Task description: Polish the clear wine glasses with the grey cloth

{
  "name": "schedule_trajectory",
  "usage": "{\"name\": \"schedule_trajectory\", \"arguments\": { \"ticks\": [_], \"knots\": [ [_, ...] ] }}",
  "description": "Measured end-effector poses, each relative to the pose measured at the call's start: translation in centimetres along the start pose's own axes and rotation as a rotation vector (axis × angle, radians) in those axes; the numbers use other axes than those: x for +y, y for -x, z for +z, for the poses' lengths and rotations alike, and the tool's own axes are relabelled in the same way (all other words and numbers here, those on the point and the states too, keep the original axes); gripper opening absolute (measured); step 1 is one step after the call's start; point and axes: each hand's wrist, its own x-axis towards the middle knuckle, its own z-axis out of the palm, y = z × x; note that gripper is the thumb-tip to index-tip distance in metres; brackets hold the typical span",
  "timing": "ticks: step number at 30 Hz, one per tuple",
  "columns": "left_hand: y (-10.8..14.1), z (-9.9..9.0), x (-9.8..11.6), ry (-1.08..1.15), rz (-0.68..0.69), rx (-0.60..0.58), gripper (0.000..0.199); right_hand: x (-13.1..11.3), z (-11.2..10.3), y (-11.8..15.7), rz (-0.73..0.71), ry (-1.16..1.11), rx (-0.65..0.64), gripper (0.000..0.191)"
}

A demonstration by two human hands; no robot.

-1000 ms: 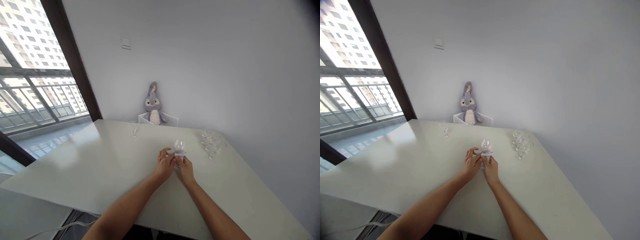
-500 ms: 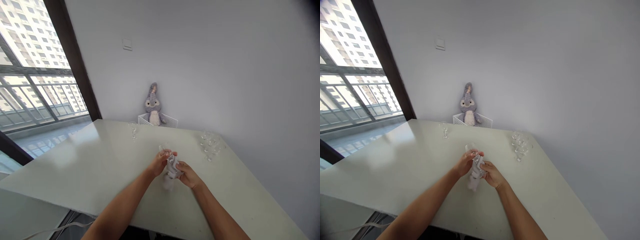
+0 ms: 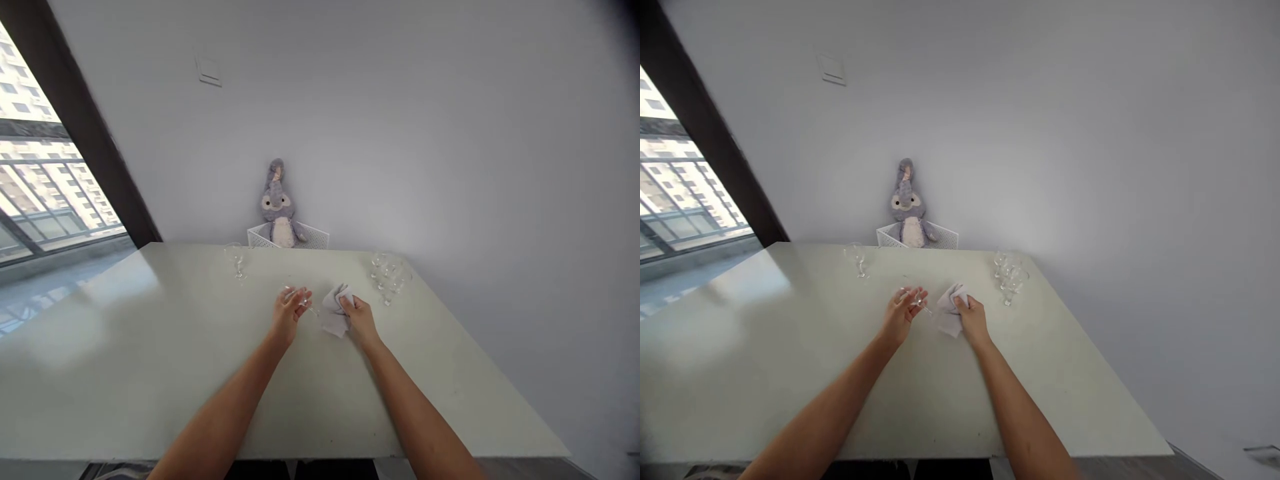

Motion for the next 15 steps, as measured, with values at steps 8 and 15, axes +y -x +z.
{"name": "schedule_trajectory", "arguments": {
  "ticks": [8, 15],
  "knots": [
    [2.2, 1.3, -2.2, -0.146, 0.327, 0.006, 0.054, 1.6, 4.2, 2.3, 0.235, -0.302, -0.14, 0.038],
    [3.4, 1.8, -3.3, -0.376, 0.335, -0.21, 0.057, 2.7, 2.7, 1.1, 0.092, -0.259, -0.017, 0.03]
  ]
}}
